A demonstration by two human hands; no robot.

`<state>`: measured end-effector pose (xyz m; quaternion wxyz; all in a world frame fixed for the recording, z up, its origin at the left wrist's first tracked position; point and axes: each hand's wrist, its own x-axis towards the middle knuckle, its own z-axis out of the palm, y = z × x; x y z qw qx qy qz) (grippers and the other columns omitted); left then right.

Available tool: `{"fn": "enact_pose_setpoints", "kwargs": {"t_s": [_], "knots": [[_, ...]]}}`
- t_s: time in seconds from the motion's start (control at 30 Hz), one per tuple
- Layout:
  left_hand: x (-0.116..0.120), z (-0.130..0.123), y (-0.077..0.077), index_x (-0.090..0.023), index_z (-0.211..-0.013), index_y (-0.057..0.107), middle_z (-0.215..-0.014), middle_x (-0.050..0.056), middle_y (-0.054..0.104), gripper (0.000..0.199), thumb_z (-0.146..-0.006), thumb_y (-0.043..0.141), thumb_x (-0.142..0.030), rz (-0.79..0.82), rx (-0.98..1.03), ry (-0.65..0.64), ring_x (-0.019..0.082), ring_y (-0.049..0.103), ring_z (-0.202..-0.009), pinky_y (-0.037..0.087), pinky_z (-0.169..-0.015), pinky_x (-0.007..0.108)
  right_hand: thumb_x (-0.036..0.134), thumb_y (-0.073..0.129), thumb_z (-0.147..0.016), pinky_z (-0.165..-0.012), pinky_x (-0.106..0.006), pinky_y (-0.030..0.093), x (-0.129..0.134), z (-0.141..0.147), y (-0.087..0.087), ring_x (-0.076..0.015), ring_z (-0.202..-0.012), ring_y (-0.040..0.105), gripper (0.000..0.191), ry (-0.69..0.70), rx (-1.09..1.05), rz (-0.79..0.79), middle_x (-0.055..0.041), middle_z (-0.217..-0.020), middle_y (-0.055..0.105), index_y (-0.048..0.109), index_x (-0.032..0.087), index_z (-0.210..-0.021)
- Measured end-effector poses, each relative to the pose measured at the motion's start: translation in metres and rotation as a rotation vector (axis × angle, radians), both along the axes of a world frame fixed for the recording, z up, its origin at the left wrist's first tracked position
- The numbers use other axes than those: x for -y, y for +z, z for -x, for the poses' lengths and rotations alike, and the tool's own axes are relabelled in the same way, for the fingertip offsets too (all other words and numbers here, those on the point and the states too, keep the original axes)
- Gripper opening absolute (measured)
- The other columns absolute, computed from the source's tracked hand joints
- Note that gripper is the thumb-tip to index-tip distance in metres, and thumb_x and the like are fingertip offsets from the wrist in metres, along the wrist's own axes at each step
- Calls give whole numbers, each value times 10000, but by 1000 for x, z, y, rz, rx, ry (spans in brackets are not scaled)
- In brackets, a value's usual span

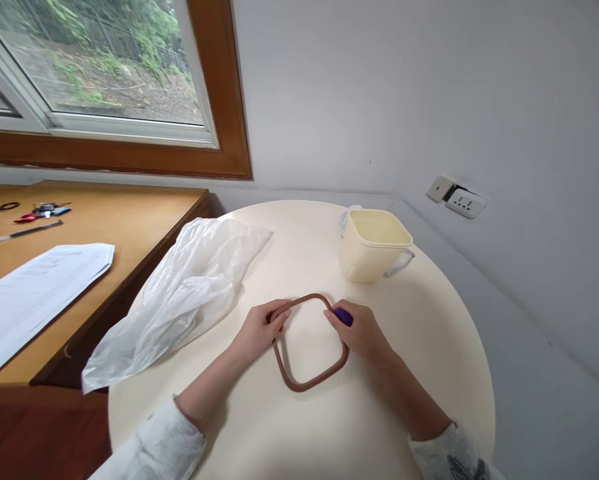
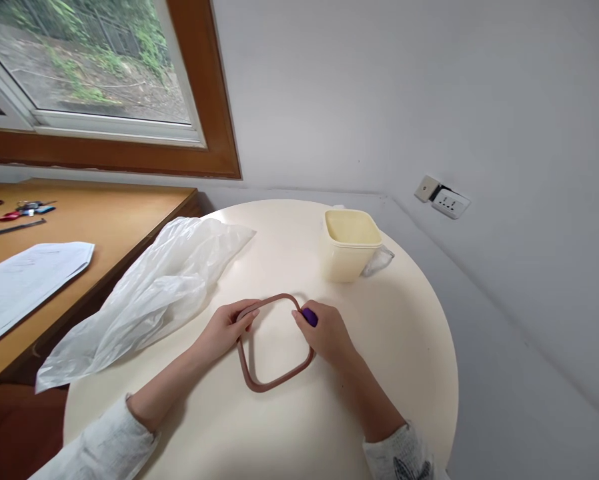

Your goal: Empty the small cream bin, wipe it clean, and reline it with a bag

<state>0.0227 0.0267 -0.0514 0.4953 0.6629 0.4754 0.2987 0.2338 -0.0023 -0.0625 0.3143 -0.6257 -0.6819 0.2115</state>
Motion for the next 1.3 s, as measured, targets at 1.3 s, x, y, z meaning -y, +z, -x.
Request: {"fn": "enact_pose_setpoints", "kwargs": {"t_s": [1.3], "knots": [[10, -5, 4, -204, -932, 561, -580, -46, 328, 380, -809, 374, -512, 105, -128, 1, 100, 229, -502, 203, -459, 209, 442, 423, -783, -497, -267, 339, 53, -155, 24, -193, -643, 565, 252, -686, 416, 446, -43, -754, 626, 551, 239, -861]]}}
